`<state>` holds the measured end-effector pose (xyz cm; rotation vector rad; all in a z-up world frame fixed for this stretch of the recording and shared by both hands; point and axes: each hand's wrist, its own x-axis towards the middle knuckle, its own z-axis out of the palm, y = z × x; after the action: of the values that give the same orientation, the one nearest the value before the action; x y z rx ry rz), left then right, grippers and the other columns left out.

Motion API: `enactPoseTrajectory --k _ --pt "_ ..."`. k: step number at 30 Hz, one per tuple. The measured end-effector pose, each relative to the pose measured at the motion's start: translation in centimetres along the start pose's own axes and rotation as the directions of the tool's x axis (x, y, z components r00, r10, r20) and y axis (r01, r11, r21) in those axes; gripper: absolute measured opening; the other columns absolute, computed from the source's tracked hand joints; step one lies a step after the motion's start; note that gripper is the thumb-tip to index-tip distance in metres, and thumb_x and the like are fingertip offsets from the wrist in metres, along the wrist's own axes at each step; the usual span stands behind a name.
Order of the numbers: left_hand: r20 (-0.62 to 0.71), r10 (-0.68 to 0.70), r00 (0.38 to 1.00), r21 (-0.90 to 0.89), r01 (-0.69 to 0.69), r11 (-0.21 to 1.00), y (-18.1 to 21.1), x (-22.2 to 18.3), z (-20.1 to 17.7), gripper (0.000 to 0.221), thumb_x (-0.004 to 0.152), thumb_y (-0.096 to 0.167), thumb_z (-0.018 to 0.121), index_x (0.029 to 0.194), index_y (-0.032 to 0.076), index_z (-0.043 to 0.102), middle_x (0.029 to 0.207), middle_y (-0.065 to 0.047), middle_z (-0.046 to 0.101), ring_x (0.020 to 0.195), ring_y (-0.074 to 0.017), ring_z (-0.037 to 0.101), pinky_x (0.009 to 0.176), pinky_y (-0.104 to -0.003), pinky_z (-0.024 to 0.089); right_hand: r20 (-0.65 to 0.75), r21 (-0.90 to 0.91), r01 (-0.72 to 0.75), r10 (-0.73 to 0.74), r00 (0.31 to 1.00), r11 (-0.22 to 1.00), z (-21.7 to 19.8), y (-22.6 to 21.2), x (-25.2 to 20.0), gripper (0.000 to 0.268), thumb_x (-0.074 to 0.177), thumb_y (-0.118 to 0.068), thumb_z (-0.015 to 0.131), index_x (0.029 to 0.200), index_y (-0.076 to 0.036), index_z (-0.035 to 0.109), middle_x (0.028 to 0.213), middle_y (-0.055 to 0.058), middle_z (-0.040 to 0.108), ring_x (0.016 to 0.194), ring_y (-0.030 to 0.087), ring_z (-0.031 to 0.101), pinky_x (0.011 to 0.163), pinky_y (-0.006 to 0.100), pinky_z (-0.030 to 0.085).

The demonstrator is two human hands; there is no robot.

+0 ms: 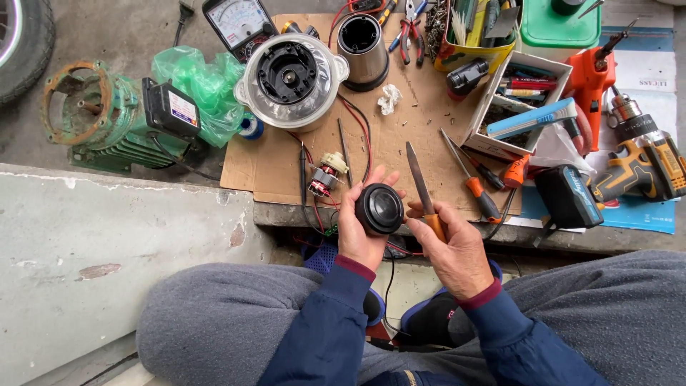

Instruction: Repairing and cleaning an electric motor component using a small blade and screwdriver on a makeshift workbench.

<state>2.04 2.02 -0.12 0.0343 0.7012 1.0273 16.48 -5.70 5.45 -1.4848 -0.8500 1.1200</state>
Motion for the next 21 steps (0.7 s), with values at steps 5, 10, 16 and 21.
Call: enactPoseTrajectory --k 5,10,16,21 --pt "0.077 -0.002 0.997 -0.005 0.003 1.000 -0.3 0.3 -0.6 0.071 0.104 0.042 0.055 0.166 0.007 0.054 0.157 -0.023 0.065 0.114 -0.0353 0.076 0.087 -0.049 0.066 -0.004 0.019 -0.010 0.010 1.000 1.000 1.1 -1.4 -0.5 0.034 0.097 -0.002 0.081 0.131 -0.005 0.079 0.106 0.012 0.085 0.054 0.009 0.061 0.053 0.024 0.057" --pt "0.044 -0.041 0.998 0.009 0.041 0.999 -0.6 1.0 -1.5 0.070 0.103 0.044 0.057 0.163 0.007 0.059 0.154 -0.024 0.067 0.110 -0.0385 0.078 0.080 -0.049 0.067 0.001 0.014 -0.015 0.015 1.000 1.000 1.4 -1.0 -0.8 0.032 0.097 -0.002 0.082 0.129 -0.006 0.080 0.106 0.010 0.083 0.060 0.009 0.062 0.058 0.025 0.059" --pt "-0.045 -0.077 0.996 0.116 0.082 0.990 -0.9 0.8 -1.6 0.052 0.103 0.053 0.060 0.131 0.011 0.073 0.135 -0.028 0.078 0.096 -0.0417 0.083 0.075 -0.048 0.068 0.044 -0.133 0.063 -0.057 0.997 0.989 1.3 -0.5 -0.5 0.033 0.093 -0.006 0.089 0.125 -0.008 0.083 0.105 0.012 0.078 0.085 0.018 0.075 0.080 0.033 0.066" --pt "-0.216 -0.031 0.976 0.143 0.063 0.988 0.0 -0.2 0.4 0.061 0.100 0.065 0.070 0.111 0.005 0.080 0.109 -0.026 0.084 0.086 -0.0367 0.084 0.073 -0.044 0.070 0.048 -0.070 -0.003 0.006 0.999 0.998 0.8 1.1 -0.1 0.024 0.102 -0.010 0.081 0.125 -0.007 0.082 0.096 0.009 0.071 0.064 0.013 0.066 0.064 0.029 0.065"
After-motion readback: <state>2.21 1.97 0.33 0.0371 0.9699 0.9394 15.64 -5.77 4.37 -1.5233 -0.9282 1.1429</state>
